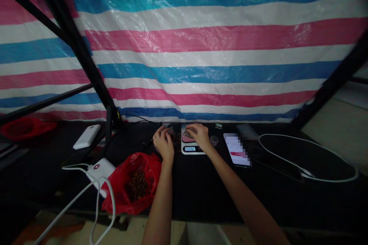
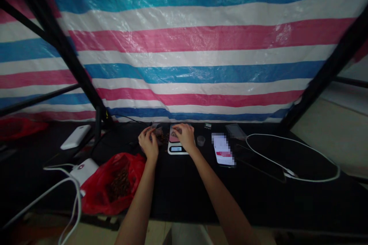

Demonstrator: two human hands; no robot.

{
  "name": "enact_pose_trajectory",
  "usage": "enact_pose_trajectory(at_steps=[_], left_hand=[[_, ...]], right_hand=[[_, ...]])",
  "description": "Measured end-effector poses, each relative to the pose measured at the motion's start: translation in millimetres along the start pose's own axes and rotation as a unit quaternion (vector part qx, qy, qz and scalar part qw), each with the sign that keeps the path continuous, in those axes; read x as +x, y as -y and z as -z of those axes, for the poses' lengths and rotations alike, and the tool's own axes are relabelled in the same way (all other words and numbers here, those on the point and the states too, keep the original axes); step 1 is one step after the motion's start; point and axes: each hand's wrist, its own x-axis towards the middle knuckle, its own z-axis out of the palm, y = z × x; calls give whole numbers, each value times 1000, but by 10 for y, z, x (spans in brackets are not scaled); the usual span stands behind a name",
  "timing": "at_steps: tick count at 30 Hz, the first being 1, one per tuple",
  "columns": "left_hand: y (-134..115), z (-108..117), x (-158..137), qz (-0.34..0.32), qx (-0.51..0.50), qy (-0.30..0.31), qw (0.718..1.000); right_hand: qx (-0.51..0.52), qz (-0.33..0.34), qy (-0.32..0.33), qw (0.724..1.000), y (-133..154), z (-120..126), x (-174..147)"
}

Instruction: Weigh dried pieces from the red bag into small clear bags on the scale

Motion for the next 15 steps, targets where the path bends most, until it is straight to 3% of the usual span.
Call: enact_pose_trajectory(at_steps=[3, 6, 10, 15], left_hand=[[12, 7, 3, 10, 0, -6, 1000], [19, 6, 1, 15, -4, -3, 1000], [-7, -6, -9, 11, -9, 19, 1000], [-54, -16, -26, 5, -2, 20, 1000]], right_hand=[[-2, 23, 5, 1000, 201, -88, 53], [-11, 1, -46, 999, 176, -21, -37], [-24, -89, -118, 989, -226, 211, -229], [-42, -126, -117, 984, -700, 373, -255]])
